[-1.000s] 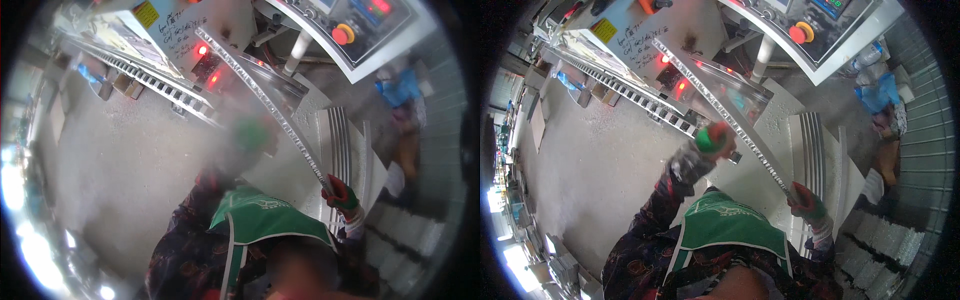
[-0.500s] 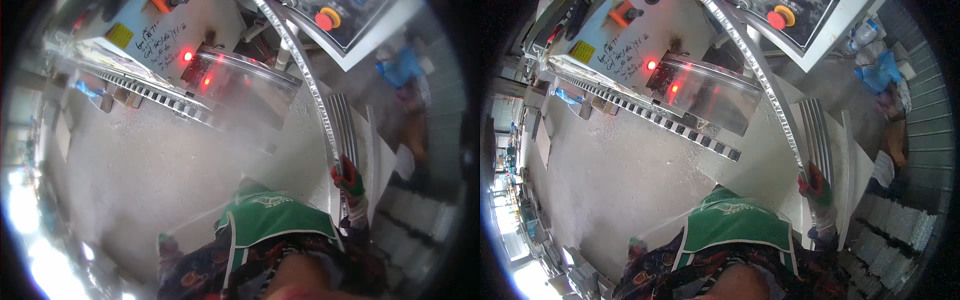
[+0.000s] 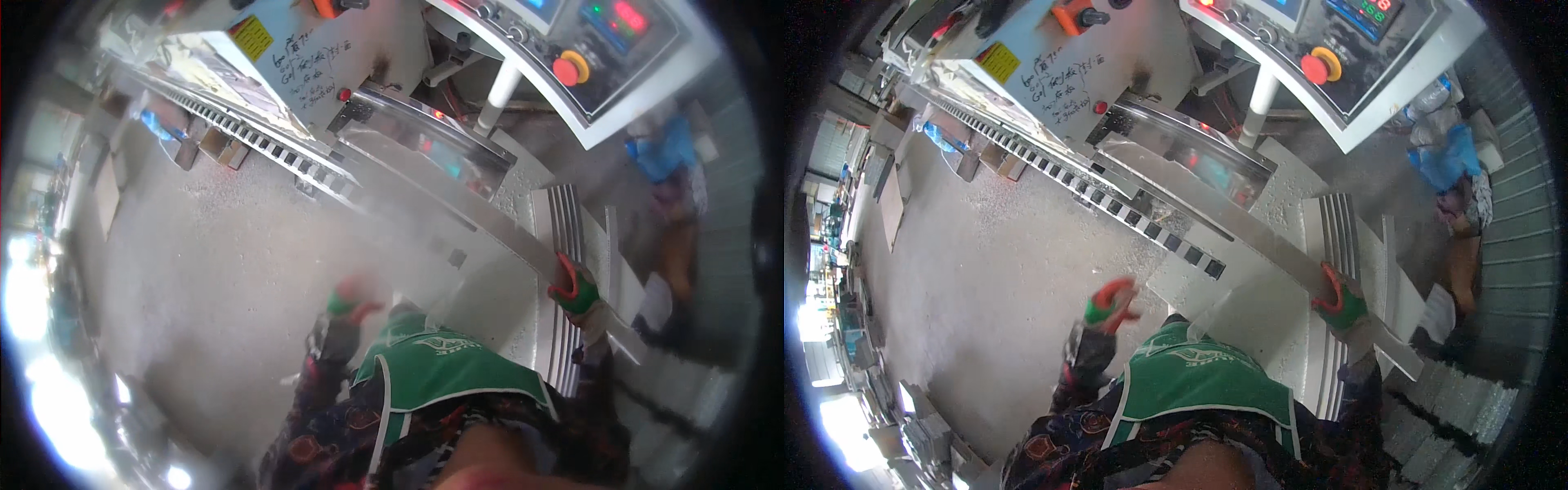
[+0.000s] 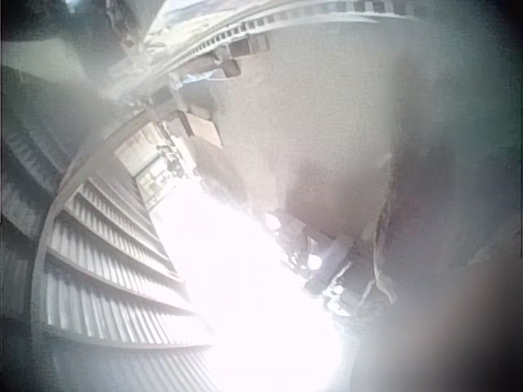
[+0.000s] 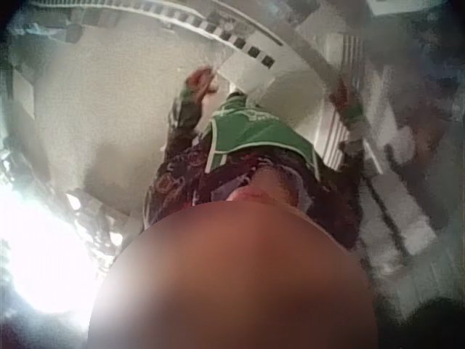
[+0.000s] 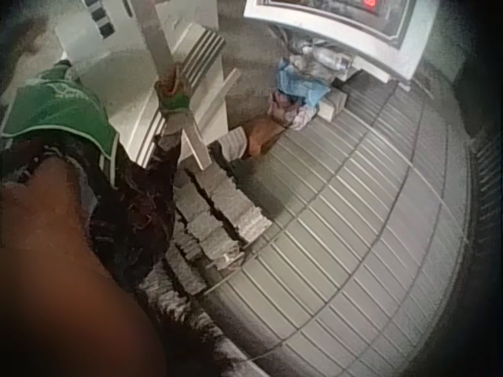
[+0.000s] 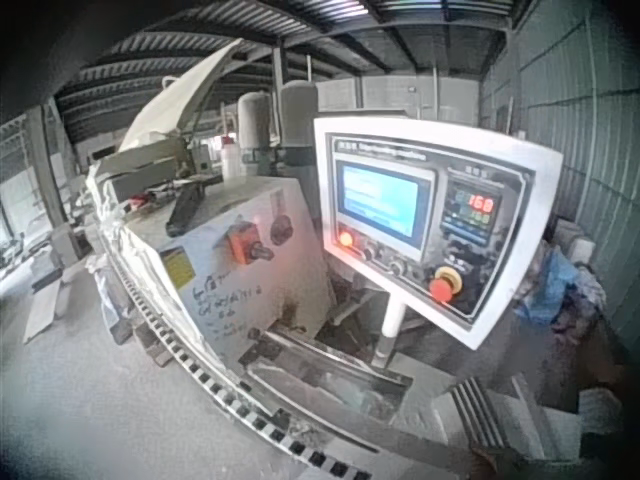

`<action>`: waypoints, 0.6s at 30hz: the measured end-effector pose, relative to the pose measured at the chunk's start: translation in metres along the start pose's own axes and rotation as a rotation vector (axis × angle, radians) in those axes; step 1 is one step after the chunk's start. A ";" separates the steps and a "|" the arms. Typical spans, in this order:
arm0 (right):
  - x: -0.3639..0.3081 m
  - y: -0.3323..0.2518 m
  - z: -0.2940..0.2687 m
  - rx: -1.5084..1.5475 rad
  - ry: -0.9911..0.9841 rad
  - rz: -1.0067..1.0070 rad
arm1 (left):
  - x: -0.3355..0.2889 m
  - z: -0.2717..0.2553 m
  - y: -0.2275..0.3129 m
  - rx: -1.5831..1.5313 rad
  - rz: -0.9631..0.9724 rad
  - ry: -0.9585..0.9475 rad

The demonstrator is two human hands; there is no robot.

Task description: Feed long metal or plastic strips into a processing machine one by one.

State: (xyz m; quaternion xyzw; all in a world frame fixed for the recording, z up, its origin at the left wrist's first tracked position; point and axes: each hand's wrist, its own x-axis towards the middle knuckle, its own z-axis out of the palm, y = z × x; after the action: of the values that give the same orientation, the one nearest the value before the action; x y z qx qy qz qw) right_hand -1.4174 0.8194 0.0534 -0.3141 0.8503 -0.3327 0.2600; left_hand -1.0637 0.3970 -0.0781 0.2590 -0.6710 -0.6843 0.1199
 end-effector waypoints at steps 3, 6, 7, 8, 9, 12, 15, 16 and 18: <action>0.017 -0.001 -0.010 -0.224 0.077 -0.005 | 0.108 0.104 0.108 -0.770 0.099 -0.044; 0.044 -0.018 -0.011 -0.286 0.113 -0.089 | 0.182 0.155 0.084 -1.026 0.239 -0.054; 0.051 -0.012 -0.007 -0.351 0.138 -0.095 | 0.187 0.169 0.103 -0.914 0.159 0.093; 0.056 -0.011 -0.006 -0.421 0.165 -0.102 | 0.199 0.175 0.104 -0.914 0.170 0.094; 0.060 -0.011 -0.006 -0.423 0.170 -0.110 | 0.213 0.178 0.098 -0.841 0.167 0.093; 0.072 0.000 -0.006 -0.388 0.145 -0.066 | 0.248 0.180 0.080 -1.096 0.097 -0.012; 0.076 0.006 -0.008 -0.383 0.173 -0.138 | 0.262 0.197 0.060 -1.391 -0.012 -0.110; 0.075 0.005 -0.009 -0.337 0.182 -0.153 | 0.262 0.209 0.063 -1.307 0.154 -0.086; 0.076 0.007 -0.011 -0.288 0.194 -0.167 | 0.266 0.216 0.067 -1.215 0.316 -0.067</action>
State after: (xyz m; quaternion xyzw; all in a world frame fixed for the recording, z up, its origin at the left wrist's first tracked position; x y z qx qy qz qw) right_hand -1.4784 0.7739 0.0381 -0.3841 0.8812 -0.2566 0.1006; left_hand -1.4100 0.4411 -0.0709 0.0208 -0.1961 -0.9251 0.3245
